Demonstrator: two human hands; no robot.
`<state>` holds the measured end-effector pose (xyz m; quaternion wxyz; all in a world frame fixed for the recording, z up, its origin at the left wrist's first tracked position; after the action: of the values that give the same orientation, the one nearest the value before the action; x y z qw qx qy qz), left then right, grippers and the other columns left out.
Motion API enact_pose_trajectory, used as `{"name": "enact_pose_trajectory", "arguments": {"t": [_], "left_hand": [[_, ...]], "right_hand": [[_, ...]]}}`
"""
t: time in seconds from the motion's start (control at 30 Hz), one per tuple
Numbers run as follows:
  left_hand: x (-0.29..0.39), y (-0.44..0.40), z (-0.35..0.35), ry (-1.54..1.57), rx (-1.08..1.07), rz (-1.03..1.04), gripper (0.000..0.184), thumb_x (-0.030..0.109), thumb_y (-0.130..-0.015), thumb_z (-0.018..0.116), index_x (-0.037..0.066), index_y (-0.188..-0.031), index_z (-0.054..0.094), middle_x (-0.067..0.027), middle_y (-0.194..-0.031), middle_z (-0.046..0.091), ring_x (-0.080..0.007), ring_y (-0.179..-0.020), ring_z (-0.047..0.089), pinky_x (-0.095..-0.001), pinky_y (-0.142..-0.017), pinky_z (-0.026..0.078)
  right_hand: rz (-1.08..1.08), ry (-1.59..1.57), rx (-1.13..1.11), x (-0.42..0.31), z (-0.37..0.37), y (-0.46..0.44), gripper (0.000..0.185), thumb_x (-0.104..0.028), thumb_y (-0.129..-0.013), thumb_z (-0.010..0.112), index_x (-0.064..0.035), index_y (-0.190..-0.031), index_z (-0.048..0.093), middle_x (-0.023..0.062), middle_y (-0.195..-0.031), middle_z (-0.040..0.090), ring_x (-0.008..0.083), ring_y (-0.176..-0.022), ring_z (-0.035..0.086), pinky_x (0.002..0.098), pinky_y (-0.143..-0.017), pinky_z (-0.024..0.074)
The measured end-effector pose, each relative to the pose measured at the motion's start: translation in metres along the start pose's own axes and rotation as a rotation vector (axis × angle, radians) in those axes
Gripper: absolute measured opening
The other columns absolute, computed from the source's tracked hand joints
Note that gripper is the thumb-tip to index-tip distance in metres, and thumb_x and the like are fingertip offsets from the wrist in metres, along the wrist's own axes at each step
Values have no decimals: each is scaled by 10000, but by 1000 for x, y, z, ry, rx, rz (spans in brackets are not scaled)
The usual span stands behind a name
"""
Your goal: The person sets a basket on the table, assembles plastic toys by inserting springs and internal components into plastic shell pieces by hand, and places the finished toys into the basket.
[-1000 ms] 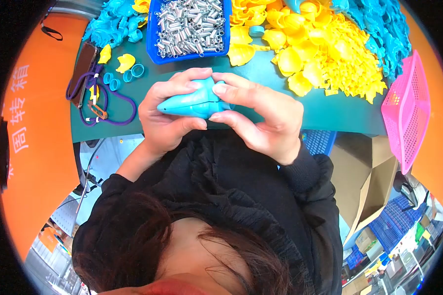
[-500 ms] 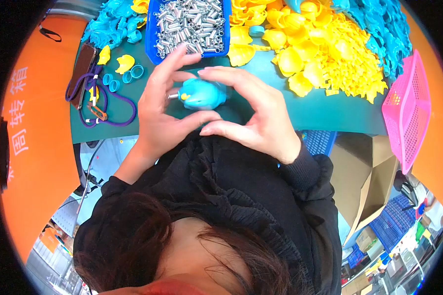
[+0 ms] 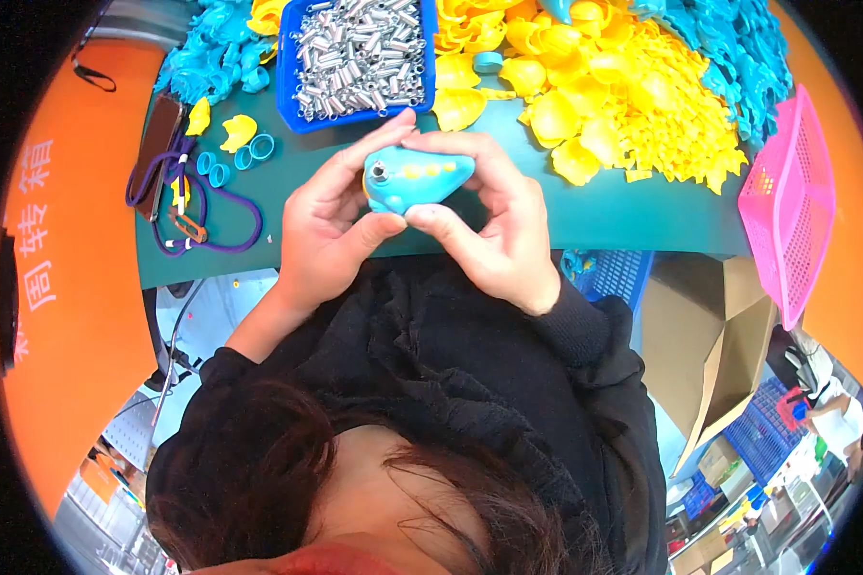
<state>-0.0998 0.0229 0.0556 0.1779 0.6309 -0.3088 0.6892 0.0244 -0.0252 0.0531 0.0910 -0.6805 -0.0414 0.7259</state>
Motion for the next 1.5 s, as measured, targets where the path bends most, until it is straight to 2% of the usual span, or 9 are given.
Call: {"name": "enact_pose_trajectory", "arguments": {"t": [0.17, 0.27, 0.3, 0.4, 0.5, 0.9, 1.03, 1.27, 1.5], "left_hand": [[-21, 9, -3, 267, 57, -216, 531, 24, -798, 720, -44, -1276, 498, -155, -1292, 536, -211, -1140, 565, -328, -952, 474], [-29, 10, -13, 363, 88, -318, 530, -14, -787, 713, -35, -1270, 494, -138, -1261, 547, -199, -1090, 588, -315, -937, 479], [-30, 8, -15, 390, 104, -330, 533, -28, -785, 709, -32, -1271, 489, -133, -1255, 547, -196, -1072, 596, -312, -933, 481], [-24, 4, -24, 439, 178, -310, 670, 182, -825, 697, -51, -1349, 350, -174, -1277, 496, -305, -1104, 580, -396, -929, 498], [-24, 7, -17, 707, 130, -406, 686, 263, -869, 639, -37, -1381, 294, -172, -1311, 457, -339, -1100, 577, -437, -941, 492], [-11, 4, -20, 798, 246, -345, 587, 186, -919, 567, -25, -1390, 288, -178, -1330, 453, -292, -1221, 496, -422, -1047, 405], [-14, 11, -18, 806, 216, -312, 545, 80, -881, 615, -20, -1350, 356, -160, -1298, 483, -259, -1198, 511, -397, -1032, 413], [-6, 9, -22, 739, 252, -198, 492, 36, -865, 639, -10, -1310, 435, -143, -1290, 509, -213, -1206, 498, -346, -1016, 411], [-12, 13, -14, 799, 167, -325, 511, 120, -931, 549, -49, -1360, 329, -181, -1372, 430, -285, -1234, 493, -430, -1028, 435]], "right_hand": [[73, 235, -204, -9, 0, -9, 487, -65, -819, 652, -10, -1271, 481, 107, -1161, 602, 170, -1086, 575, 315, -954, 422], [105, 310, -150, -23, -16, -18, 457, -76, -824, 633, -34, -1262, 509, 76, -1040, 652, 155, -1059, 584, 295, -900, 445], [41, 502, 8, -28, -34, -25, 355, -103, -814, 670, -84, -1161, 598, 69, -929, 673, 196, -895, 643, 321, -824, 477], [-412, 1211, 180, -33, -50, -50, 219, -113, -762, 697, -104, -975, 648, 60, -862, 641, 257, -808, 587, 343, -729, 463], [-438, 1401, 178, -19, -42, -69, 181, -84, -762, 686, -88, -936, 635, 69, -811, 607, 280, -801, 551, 351, -722, 451], [-545, 1449, 163, -5, -44, -72, 120, -87, -732, 657, -126, -817, 581, 33, -678, 569, 233, -700, 563, 360, -660, 434], [-421, 1015, 308, -35, -35, -56, 89, -62, -755, 662, -94, -797, 590, 33, -687, 629, 197, -617, 624, 314, -554, 472], [1, -22, 237, -30, -9, -31, 180, 13, -816, 671, 2, -995, 652, 61, -929, 682, 124, -847, 657, 250, -788, 523], [13, -214, 63, -9, -13, -33, 246, 31, -818, 674, 11, -1061, 643, 115, -1050, 664, 179, -1017, 623, 299, -883, 505]]}}
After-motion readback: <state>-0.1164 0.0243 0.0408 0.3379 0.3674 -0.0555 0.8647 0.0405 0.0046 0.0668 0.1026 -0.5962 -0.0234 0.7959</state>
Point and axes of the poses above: each hand's wrist, its own y-axis away from the middle knuckle, its own z-axis out of the palm, x = y × z, the point moved 8 cm from there along -y, towards the middle knuckle
